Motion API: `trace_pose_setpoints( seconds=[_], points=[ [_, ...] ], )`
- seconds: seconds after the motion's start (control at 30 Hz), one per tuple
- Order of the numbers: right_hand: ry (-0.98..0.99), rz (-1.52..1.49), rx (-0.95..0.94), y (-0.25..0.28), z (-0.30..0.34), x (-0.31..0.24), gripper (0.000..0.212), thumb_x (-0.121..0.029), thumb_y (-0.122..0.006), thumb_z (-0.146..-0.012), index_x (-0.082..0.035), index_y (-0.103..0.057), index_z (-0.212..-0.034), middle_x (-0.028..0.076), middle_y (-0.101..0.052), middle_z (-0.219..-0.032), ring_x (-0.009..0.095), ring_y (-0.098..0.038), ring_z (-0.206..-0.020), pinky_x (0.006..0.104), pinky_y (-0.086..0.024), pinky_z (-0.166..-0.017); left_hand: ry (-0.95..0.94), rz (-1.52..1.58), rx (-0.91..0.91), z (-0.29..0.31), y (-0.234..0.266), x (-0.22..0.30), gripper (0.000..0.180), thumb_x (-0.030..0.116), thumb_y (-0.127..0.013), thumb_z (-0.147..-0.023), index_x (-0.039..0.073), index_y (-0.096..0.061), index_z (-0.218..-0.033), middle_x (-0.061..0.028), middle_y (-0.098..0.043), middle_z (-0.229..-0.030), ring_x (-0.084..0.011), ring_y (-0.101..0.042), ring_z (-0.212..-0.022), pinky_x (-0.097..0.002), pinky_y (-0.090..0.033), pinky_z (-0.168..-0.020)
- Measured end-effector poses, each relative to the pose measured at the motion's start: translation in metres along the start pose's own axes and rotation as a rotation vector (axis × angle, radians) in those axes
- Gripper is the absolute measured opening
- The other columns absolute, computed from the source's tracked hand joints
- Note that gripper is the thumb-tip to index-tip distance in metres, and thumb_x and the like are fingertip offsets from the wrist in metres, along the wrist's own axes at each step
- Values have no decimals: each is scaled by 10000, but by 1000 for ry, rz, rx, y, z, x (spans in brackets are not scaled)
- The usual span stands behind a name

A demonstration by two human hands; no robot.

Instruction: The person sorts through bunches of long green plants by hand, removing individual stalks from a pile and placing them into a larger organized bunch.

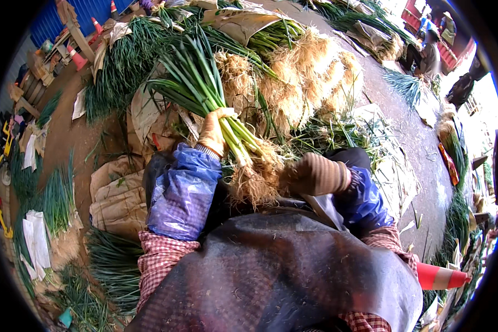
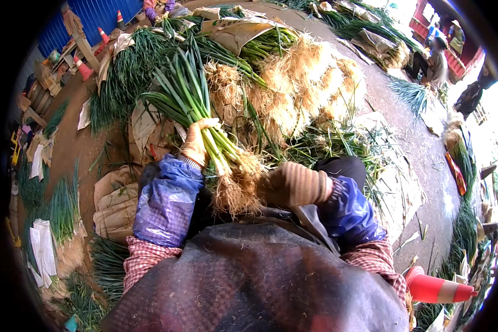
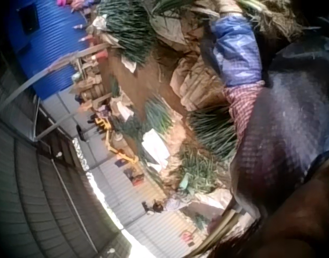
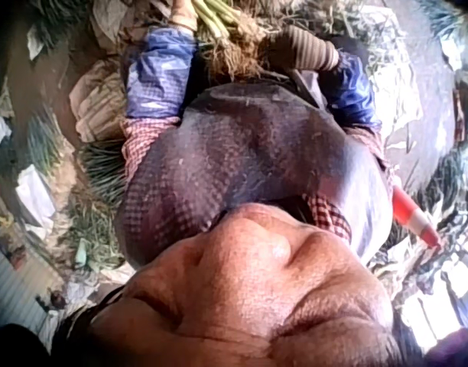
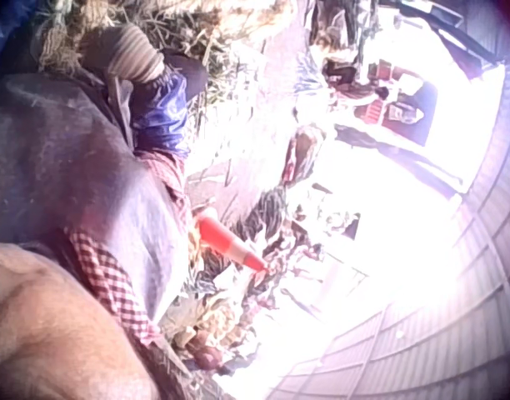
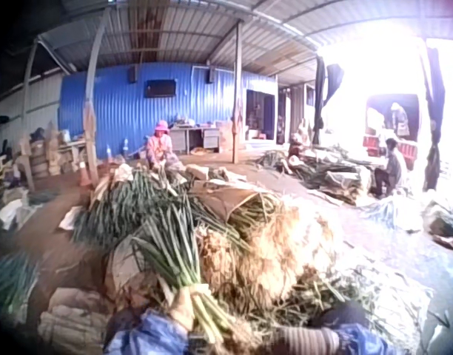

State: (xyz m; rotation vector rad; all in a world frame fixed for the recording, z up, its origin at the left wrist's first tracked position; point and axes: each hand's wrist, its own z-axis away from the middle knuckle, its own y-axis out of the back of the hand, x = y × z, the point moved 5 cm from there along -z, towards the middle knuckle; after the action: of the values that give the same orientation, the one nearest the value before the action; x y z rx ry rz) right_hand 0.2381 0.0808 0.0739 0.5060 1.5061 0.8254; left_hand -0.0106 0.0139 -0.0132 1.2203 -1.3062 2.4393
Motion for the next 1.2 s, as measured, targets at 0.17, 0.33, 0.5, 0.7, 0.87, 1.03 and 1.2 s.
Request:
trace_pose_setpoints(
  seconds=[0.17, 0.33, 0.5, 0.7, 0.87, 1.03, 1.2],
  points=[
    [-58, -121, 167, 14, 53, 50, 224, -111, -702, -838, -36, -673, -1047, 121, -706, -905, 225, -677, -792, 345, -555, -711, -3, 70, -122, 7, 17, 26, 319, 161, -666, -747, -7, -585, -1006, -99, -590, -802, -259, -590, -681, -410, -547, -688],
    [-12, -117, 460, 26, 19, 32, 673, -190, -758, -805, -10, -446, -1373, 162, -469, -1416, 243, -473, -1284, 345, -386, -1070, 68, 129, -216, 25, 16, 9, 380, 193, -641, -790, -21, -561, -1094, -99, -621, -823, -268, -611, -726, -405, -540, -711],
    [143, -12, 265, -23, -52, 1, 733, -224, -758, -749, -90, -428, -1389, 251, -521, -1268, 364, -538, -1143, 422, -448, -963, 52, 246, -291, 36, 15, -18, 513, 361, -664, -837, -23, -548, -1158, -145, -651, -953, -305, -649, -858, -460, -540, -852],
    [-124, 138, 146, -43, -68, 7, 503, -320, -738, -726, -171, -591, -1184, 202, -603, -962, 379, -627, -786, 463, -512, -679, 124, 6, -192, 86, 27, -65, 512, 336, -745, -798, 29, -551, -1160, -132, -635, -1012, -289, -629, -944, -448, -549, -825],
    [205, 45, 194, -58, -58, 18, 314, -205, -758, -721, -112, -672, -1009, 194, -566, -1145, 345, -594, -899, 415, -506, -782, 227, 204, -162, 98, 41, -85, 444, 128, -624, -797, -18, -550, -1210, -166, -628, -1117, -259, -624, -965, -395, -552, -839],
    [41, 333, -156, -51, -22, 38, 154, -116, -687, -824, -49, -654, -959, 157, -621, -1081, 274, -615, -964, 345, -516, -835, 67, 395, -299, 104, 27, -45, 454, 34, -587, -750, -39, -531, -1195, -209, -627, -1137, -340, -579, -1126, -481, -441, -1033],
    [-207, -586, 517, -18, -4, 43, 662, -298, -754, -829, 16, -471, -1339, 163, -554, -1301, 211, -551, -1160, 325, -463, -969, 68, 84, -223, 103, 20, -55, 403, 73, -557, -803, -6, -546, -1198, -150, -653, -1133, -211, -639, -955, -305, -582, -608]
  ],
)
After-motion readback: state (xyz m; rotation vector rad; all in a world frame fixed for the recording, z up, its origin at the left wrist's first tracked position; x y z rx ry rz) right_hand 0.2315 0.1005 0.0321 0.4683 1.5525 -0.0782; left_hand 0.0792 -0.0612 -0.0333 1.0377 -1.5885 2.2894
